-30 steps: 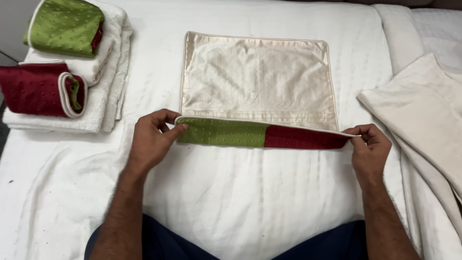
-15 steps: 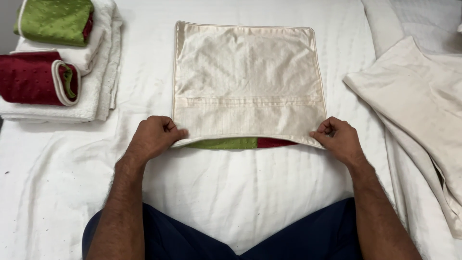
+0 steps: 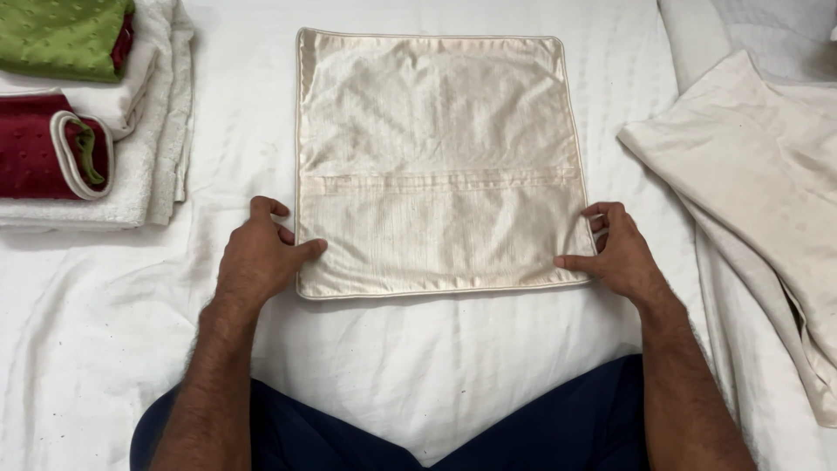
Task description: The person folds a white towel, then a red and green towel, and finally a white bath towel on a bed. Each towel is folded into a neat rectangle and placed on a stack to the left.
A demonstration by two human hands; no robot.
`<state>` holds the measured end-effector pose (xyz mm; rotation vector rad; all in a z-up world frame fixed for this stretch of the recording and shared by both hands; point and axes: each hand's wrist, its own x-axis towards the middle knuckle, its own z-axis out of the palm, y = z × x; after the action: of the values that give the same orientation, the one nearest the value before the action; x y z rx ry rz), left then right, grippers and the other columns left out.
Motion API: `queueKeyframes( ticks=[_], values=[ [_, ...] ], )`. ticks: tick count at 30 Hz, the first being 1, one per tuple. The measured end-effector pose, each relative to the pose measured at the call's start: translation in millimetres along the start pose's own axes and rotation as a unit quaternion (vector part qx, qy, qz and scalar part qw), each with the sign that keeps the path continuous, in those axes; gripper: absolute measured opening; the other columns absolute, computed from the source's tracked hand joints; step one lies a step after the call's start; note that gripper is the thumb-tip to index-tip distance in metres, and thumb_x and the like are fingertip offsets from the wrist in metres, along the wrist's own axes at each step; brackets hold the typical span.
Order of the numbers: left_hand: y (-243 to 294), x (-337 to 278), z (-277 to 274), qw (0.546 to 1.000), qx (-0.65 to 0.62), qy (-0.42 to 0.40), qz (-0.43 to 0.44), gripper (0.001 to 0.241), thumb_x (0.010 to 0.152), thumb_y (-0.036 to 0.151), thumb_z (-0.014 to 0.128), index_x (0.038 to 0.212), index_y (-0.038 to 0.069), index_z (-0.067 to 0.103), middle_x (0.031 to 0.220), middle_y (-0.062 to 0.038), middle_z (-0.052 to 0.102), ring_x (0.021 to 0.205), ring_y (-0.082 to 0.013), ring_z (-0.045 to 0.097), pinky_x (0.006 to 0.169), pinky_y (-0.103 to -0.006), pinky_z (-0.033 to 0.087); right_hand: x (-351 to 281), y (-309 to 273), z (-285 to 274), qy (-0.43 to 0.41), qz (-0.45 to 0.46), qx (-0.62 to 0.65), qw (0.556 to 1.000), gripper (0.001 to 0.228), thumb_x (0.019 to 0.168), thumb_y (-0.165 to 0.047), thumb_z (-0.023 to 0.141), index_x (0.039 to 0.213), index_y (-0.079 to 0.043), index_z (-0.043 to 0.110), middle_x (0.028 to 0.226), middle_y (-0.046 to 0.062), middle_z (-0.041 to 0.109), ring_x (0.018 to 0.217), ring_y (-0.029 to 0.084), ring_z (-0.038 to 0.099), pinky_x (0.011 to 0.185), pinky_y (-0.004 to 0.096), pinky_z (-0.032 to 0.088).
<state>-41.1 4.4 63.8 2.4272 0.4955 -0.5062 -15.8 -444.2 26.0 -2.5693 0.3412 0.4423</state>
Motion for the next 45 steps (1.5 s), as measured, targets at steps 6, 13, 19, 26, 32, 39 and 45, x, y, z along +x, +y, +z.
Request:
queueKeyframes(
  ticks=[6,13,19,26,32,39,45],
  values=[
    [-2.7,-6.6,-0.5,0.993,0.031,-0.039,-0.106,0.073,0.079,0.041,0.093,0.131,0.006,0.056,0.094,-0.013,0.07,0.086,-0.0229,0.069,0.084,-0.0409,0.058,8.0,26.6,-3.2,0.003,0.032,0.133,0.991,0.098,0.065,-0.019,0.094,0.146,-0.007,0.041,0.106,0.013,0.062,0.09,0.021,0.06,0.078,0.038,0.057],
    [-40.1,3.9,-2.9,0.952,-0.284,-0.111,-0.02,0.043,0.077,0.003,0.08,0.117,-0.002,0.067,0.09,-0.011,0.074,0.08,-0.0189,0.07,0.078,-0.0346,0.061,8.5,41.8,-14.1,-0.088,0.013,0.373,0.924,0.051,0.081,-0.001,0.078,0.13,0.002,0.061,0.09,0.004,0.07,0.081,0.012,0.062,0.08,0.028,0.051],
    [-53.3,14.0,11.5,0.966,-0.236,-0.093,-0.05,0.054,0.075,-0.001,0.078,0.127,0.001,0.065,0.098,-0.013,0.074,0.087,-0.0227,0.072,0.083,-0.0383,0.06,19.7,54.1,3.7,-0.099,0.045,0.396,0.912,0.044,0.082,0.006,0.071,0.125,0.001,0.062,0.097,0.007,0.07,0.089,0.016,0.067,0.091,0.031,0.057],
    [-23.4,13.4,2.9,0.977,-0.187,-0.057,-0.087,0.066,0.084,0.025,0.086,0.138,0.005,0.053,0.12,-0.014,0.064,0.098,-0.0206,0.065,0.083,-0.0356,0.052,13.7,18.0,4.4,-0.015,0.028,0.341,0.94,0.045,0.084,-0.002,0.071,0.127,-0.003,0.061,0.103,0.006,0.073,0.093,0.014,0.068,0.09,0.031,0.056],
    [-25.8,79.6,21.2,0.947,-0.312,0.068,-0.026,0.043,0.098,0.039,0.072,0.097,-0.003,0.071,0.078,-0.009,0.06,0.064,-0.0178,0.049,0.057,-0.0362,0.043,66.3,23.3,14.6,0.007,0.048,0.414,0.909,0.039,0.104,-0.031,0.072,0.118,0.005,0.069,0.099,0.008,0.068,0.085,0.014,0.059,0.076,0.03,0.05],
    [13.0,123.9,-3.5,0.946,-0.314,0.077,-0.031,0.037,0.094,0.032,0.071,0.07,0.005,0.063,0.063,-0.003,0.06,0.052,-0.0138,0.051,0.05,-0.0348,0.045,123.6,-3.7,2.4,-0.015,0.071,0.408,0.91,0.03,0.096,-0.02,0.073,0.111,0.006,0.066,0.096,0.01,0.069,0.081,0.019,0.064,0.072,0.033,0.057],
    [32.3,174.2,-8.2,0.941,-0.326,0.085,-0.006,0.042,0.098,0.027,0.07,0.067,0.006,0.052,0.061,-0.003,0.052,0.05,-0.0138,0.042,0.048,-0.0379,0.039,182.1,-29.3,-5.7,-0.026,0.074,0.436,0.896,0.032,0.1,-0.026,0.07,0.109,0.005,0.068,0.101,0.011,0.071,0.087,0.02,0.067,0.074,0.033,0.058]
  ],
)
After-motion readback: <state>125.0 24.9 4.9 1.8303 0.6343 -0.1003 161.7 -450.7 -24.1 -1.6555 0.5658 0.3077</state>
